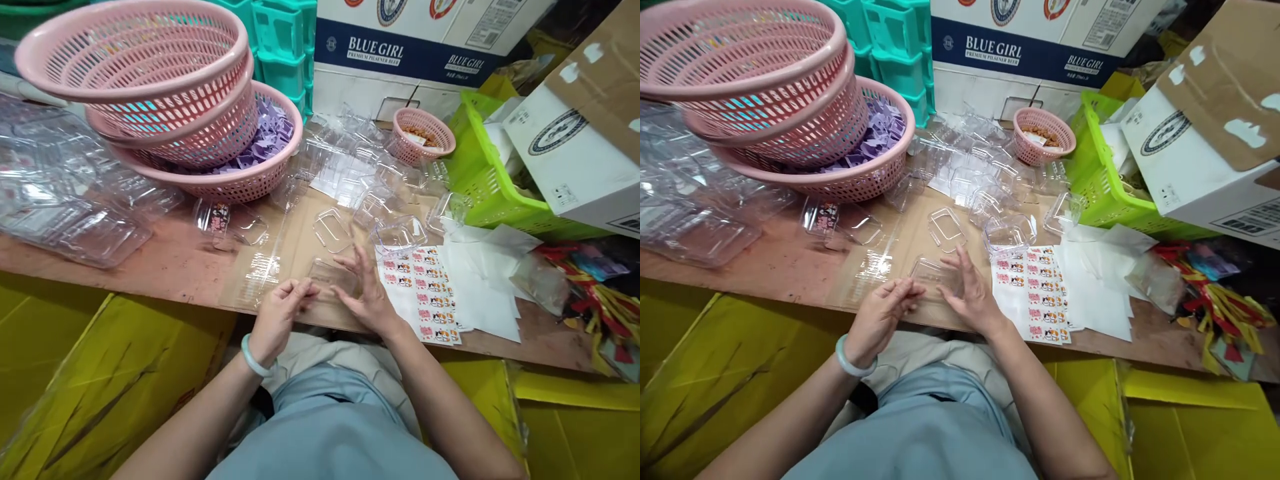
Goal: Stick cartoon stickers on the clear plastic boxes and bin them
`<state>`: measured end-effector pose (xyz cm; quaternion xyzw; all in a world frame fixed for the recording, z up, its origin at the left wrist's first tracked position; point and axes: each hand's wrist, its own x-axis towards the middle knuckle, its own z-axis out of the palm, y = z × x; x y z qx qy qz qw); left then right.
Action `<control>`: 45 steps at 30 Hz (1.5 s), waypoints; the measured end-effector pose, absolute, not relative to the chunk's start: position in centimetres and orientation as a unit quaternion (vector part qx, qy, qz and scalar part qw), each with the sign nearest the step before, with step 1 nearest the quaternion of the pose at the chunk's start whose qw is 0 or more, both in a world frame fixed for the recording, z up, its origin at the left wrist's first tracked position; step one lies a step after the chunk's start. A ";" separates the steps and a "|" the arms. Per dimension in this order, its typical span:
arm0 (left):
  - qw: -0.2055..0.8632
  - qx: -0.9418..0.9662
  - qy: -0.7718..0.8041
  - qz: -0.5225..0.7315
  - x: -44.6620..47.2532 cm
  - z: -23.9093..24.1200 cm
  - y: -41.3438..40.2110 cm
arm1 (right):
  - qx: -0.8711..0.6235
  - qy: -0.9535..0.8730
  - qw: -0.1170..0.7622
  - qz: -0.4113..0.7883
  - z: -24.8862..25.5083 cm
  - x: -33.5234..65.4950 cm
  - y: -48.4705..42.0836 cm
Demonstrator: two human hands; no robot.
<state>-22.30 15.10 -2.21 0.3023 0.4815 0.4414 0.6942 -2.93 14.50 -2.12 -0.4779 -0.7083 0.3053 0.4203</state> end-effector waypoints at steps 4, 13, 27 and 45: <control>0.572 0.491 0.486 0.443 -23.2 -2.9 16.1 | -0.523 -0.628 0.453 0.356 -2.1 -1.4 14.6; 0.765 0.464 0.322 0.309 -20.6 -3.1 16.4 | -0.566 -0.599 0.528 0.204 -4.9 -2.6 15.1; 0.746 0.541 0.280 0.268 -22.3 -3.3 18.5 | -0.565 -0.441 0.535 0.447 1.3 0.0 12.2; 0.778 0.509 0.271 0.250 -22.5 -3.5 18.7 | -0.628 -0.425 0.459 0.462 2.5 -2.3 12.2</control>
